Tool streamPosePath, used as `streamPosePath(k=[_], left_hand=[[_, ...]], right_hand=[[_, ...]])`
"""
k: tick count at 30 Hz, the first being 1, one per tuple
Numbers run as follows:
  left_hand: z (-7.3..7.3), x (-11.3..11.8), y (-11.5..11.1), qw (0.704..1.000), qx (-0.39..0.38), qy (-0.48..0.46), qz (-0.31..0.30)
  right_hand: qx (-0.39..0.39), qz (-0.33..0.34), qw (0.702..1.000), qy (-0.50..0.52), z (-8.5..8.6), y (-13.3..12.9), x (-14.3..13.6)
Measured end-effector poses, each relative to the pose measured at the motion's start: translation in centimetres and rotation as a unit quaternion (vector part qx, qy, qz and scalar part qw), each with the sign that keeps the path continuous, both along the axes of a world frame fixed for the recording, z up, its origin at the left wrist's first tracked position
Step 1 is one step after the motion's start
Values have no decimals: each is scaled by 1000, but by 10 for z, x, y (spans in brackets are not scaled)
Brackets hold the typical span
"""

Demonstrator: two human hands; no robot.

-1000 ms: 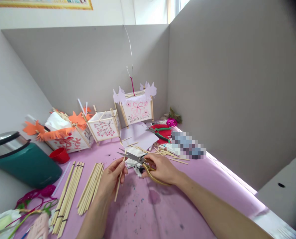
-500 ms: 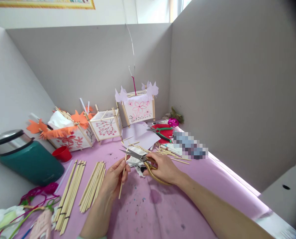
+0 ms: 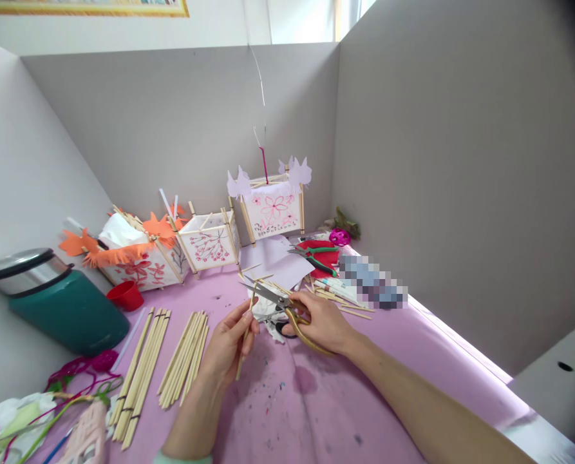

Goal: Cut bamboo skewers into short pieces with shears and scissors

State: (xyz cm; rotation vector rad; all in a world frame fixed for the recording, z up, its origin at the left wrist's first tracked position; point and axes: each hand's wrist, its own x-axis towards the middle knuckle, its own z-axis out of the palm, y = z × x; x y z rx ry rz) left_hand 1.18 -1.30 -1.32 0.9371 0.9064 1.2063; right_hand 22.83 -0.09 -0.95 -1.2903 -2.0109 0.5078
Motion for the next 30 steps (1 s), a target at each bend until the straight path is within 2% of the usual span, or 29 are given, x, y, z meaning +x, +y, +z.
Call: streamPosePath(k=[4, 9, 14, 23, 30], left_hand=[[2, 2, -1, 1000, -5, 5, 8], [5, 5, 0, 999, 2, -11, 49], [5, 5, -1, 999, 8, -25, 42], [10, 8, -4, 999, 5, -38, 34], [7, 10, -3, 999, -9, -43, 11]], right_hand=[[19, -5, 1000, -24, -3, 0, 2], [60, -2, 995, -77, -10, 0, 1], [84, 11, 988, -131, -13, -3, -4], [109, -34, 980, -163, -14, -4, -5], [101, -85, 974, -181, -12, -6, -9]])
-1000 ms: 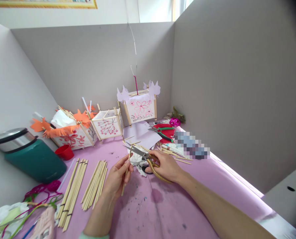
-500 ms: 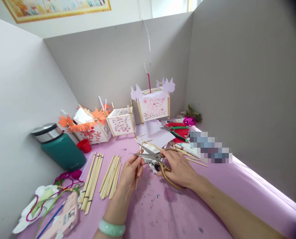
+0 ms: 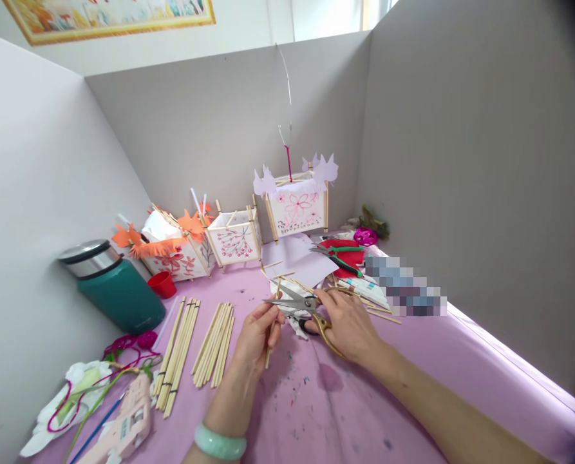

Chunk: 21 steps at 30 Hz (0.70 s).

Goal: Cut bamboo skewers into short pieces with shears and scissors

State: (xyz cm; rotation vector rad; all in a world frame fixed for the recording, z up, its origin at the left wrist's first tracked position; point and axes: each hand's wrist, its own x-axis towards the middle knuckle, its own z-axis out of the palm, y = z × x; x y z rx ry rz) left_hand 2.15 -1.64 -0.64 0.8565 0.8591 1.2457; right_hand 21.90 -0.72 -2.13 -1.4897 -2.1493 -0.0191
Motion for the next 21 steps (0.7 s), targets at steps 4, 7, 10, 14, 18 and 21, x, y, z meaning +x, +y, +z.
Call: streamPosePath(k=[4, 7, 10, 14, 18, 21], left_hand=[[1, -3, -3, 999, -7, -24, -34], [2, -6, -3, 998, -4, -51, -41], [2, -7, -1, 997, -12, -73, -17], [2, -8, 3, 995, -29, -93, -9], [2, -7, 3, 995, -33, -97, -4], [0, -6, 2, 995, -29, -94, -4]], right_hand=[[-65, -27, 996, 63, 1, 11, 9], [-88, -44, 989, 109, 0, 19, 18], [-75, -19, 991, 109, -2, 19, 18], [-63, 4, 993, 100, -3, 13, 11], [-57, 9, 992, 112, -2, 12, 10], [-54, 13, 992, 116, 0, 13, 12]])
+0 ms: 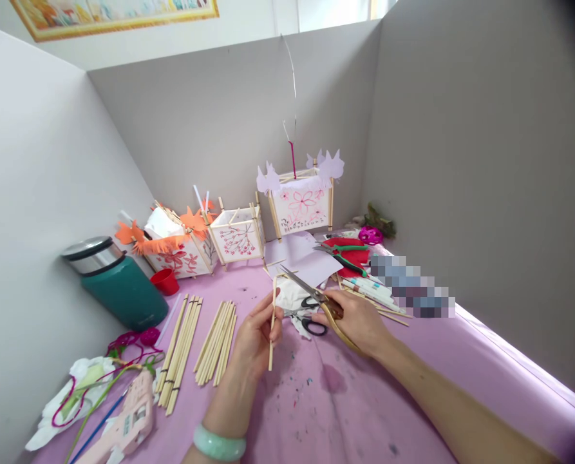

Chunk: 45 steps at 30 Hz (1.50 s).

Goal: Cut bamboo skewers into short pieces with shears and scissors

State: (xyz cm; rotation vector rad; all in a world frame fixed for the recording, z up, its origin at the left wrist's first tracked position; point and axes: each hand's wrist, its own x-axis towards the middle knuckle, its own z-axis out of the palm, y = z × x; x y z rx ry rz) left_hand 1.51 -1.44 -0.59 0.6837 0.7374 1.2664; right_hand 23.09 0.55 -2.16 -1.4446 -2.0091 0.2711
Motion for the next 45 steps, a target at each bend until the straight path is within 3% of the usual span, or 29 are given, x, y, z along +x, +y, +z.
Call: streamPosePath(k=[14, 26, 41, 45], left_hand=[[-4, -2, 1, 1000, 14, -15, -3], [-2, 3, -1, 999, 6, 31, 17], [-5, 0, -1, 1000, 5, 14, 5], [-6, -1, 0, 1000, 4, 7, 2]], right_hand=[[0, 1, 1000, -9, -1, 0, 1], [35, -1, 997, -66, -1, -5, -3], [43, -10, 999, -24, -3, 0, 1], [51, 4, 997, -54, -6, 0, 1]])
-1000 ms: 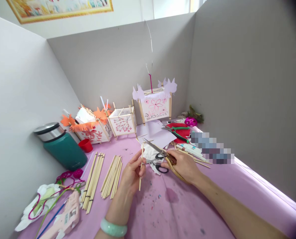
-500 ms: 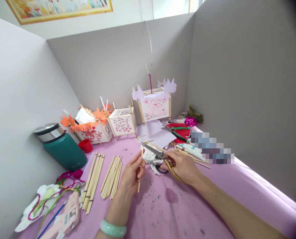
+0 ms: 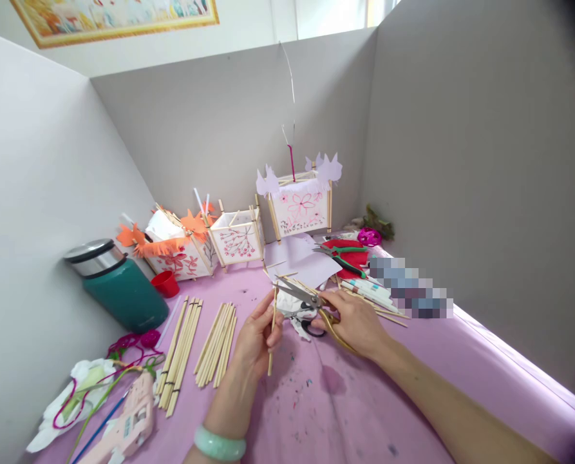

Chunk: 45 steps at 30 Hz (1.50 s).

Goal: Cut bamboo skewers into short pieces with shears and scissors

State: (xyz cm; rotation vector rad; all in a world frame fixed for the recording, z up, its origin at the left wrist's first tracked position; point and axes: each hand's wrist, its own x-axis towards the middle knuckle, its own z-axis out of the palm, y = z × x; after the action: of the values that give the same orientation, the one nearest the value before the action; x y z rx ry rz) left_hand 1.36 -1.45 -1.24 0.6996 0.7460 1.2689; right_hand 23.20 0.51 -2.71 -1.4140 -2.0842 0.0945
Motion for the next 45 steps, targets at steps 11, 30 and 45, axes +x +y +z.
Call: streamPosePath(k=[11, 30, 45], left_hand=[[5, 3, -4, 999, -6, 24, -25], [3, 3, -3, 998, 5, 69, -4], [-3, 4, -1, 993, 7, 108, 37]], right_hand=[[8, -4, 1000, -27, -3, -2, -2], [-9, -16, 999, -47, -1, -5, -4], [-20, 14, 1000, -17, 0, -6, -5]])
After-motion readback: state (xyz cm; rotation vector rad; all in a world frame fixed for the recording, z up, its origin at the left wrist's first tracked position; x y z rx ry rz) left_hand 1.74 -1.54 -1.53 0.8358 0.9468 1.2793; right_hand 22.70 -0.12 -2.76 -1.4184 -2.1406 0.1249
